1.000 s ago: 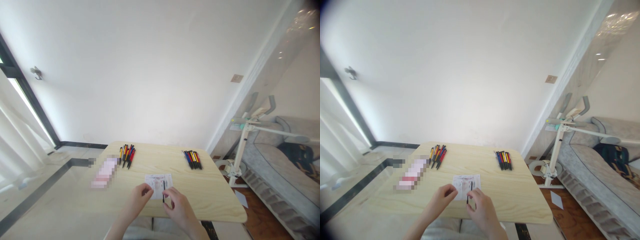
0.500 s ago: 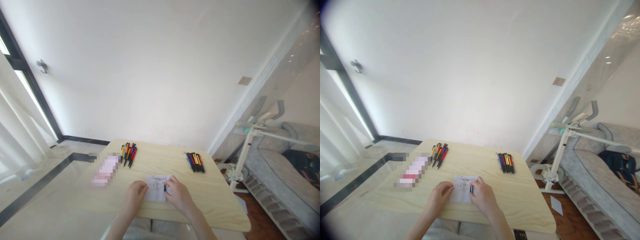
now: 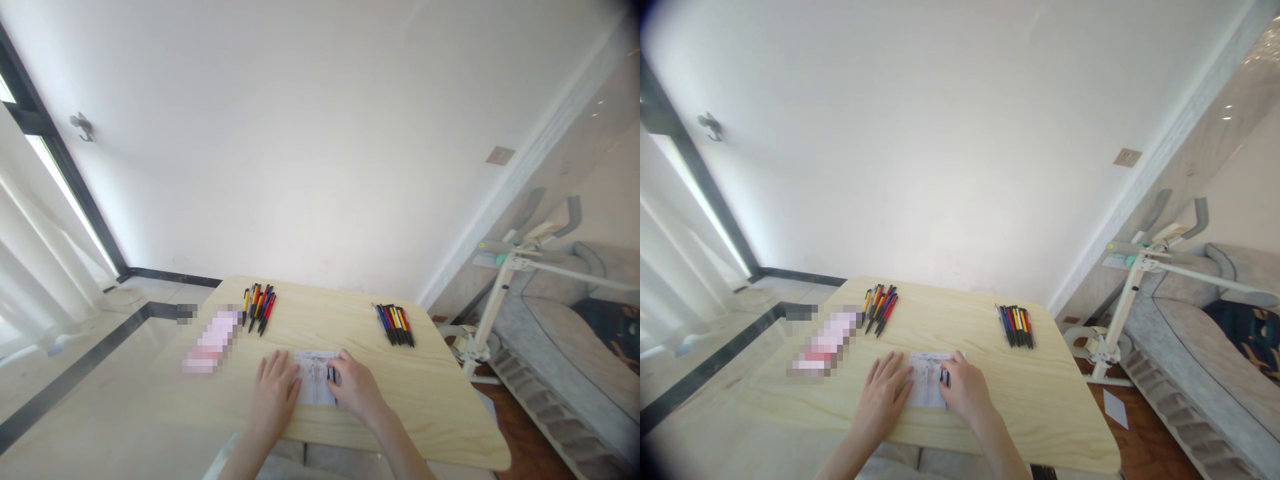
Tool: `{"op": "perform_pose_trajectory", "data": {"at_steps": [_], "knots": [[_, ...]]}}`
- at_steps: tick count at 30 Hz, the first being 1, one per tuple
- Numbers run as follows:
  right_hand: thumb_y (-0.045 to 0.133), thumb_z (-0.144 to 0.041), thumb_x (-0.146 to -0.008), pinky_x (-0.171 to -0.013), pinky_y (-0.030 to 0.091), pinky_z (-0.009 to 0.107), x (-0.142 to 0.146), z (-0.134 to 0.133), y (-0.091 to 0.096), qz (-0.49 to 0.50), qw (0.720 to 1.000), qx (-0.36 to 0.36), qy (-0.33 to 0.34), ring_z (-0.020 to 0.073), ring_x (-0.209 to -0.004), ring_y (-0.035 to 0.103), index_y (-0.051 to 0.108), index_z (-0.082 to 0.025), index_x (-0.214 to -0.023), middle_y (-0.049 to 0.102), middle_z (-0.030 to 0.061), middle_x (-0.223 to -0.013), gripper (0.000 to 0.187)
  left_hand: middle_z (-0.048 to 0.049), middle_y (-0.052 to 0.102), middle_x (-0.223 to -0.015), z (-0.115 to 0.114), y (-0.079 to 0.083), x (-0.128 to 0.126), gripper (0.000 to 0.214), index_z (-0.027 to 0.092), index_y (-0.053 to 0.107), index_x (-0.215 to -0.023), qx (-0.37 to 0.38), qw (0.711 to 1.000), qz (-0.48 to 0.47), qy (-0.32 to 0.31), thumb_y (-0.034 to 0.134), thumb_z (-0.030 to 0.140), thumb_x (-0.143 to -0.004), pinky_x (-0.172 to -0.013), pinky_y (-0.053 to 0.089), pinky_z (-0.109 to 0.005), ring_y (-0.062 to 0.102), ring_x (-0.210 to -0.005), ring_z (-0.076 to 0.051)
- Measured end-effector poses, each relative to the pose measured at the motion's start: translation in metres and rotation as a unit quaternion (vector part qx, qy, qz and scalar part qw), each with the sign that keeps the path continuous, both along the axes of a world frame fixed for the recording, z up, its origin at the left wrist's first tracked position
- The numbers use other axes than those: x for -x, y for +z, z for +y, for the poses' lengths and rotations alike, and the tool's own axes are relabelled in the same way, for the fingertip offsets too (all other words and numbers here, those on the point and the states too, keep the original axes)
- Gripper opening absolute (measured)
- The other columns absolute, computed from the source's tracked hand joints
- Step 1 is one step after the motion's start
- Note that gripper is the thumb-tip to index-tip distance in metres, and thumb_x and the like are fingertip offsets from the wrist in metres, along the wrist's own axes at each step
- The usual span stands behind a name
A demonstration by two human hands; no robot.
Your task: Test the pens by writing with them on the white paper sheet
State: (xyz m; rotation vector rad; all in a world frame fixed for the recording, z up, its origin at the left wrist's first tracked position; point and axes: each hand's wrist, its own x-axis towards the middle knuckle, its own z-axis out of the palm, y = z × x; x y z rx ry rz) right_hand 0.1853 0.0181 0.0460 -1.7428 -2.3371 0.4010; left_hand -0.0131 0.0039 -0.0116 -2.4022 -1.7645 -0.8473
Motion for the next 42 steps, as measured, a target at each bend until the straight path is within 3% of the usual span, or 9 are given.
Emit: {"op": "perform_pose_trajectory", "data": {"at_steps": [13, 31, 38, 42], "knots": [[0.054, -0.026, -0.073, -0.073, 0.040, 0.023, 0.000, 0.004, 0.001, -0.015, 1.000, 0.022, 0.003, 0.0162, -0.086, 0.058, 0.061, -0.026, -0.097, 0.058, 0.0006, -0.097, 0.024, -0.0091, 0.055, -0.123, 0.001, 0.001, -0.001, 0.029, 0.026, 0.059, -0.109, 0.009, 0.999, 0.054, -0.001, 0.047, 0.025, -0.083, -0.097, 0.031, -0.052, 0.044, -0.118, -0.027], [0.052, -0.026, -0.074, -0.069, 0.039, 0.024, 0.001, 0.006, 0.007, -0.020, 0.999, 0.033, 0.008, 0.0170, -0.081, 0.058, 0.063, -0.026, -0.093, 0.060, 0.0010, -0.093, 0.022, -0.0090, 0.054, -0.123, 0.003, -0.002, 0.000, 0.030, 0.027, 0.059, -0.110, 0.011, 0.999, 0.043, -0.007, 0.048, 0.028, -0.082, -0.097, 0.031, -0.052, 0.044, -0.117, -0.029], [0.054, -0.027, -0.074, -0.070, 0.038, 0.024, -0.012, 0.009, 0.014, -0.003, 1.000, 0.002, 0.010, 0.0169, -0.083, 0.057, 0.061, -0.025, -0.097, 0.060, 0.0013, -0.092, 0.024, -0.0096, 0.054, -0.124, 0.003, -0.003, 0.001, 0.030, 0.027, 0.059, -0.110, 0.007, 0.999, 0.049, -0.009, 0.047, 0.028, -0.082, -0.097, 0.032, -0.053, 0.044, -0.117, -0.029], [0.050, -0.023, -0.078, -0.066, 0.036, 0.023, -0.026, 0.010, 0.022, 0.003, 1.000, -0.013, -0.007, 0.0146, -0.076, 0.057, 0.061, -0.022, -0.085, 0.060, 0.0004, -0.085, 0.013, -0.0093, 0.055, -0.123, 0.002, -0.003, 0.001, 0.031, 0.027, 0.059, -0.110, -0.004, 0.999, 0.046, -0.008, 0.048, 0.028, -0.081, -0.097, 0.032, -0.052, 0.044, -0.117, -0.029]]}}
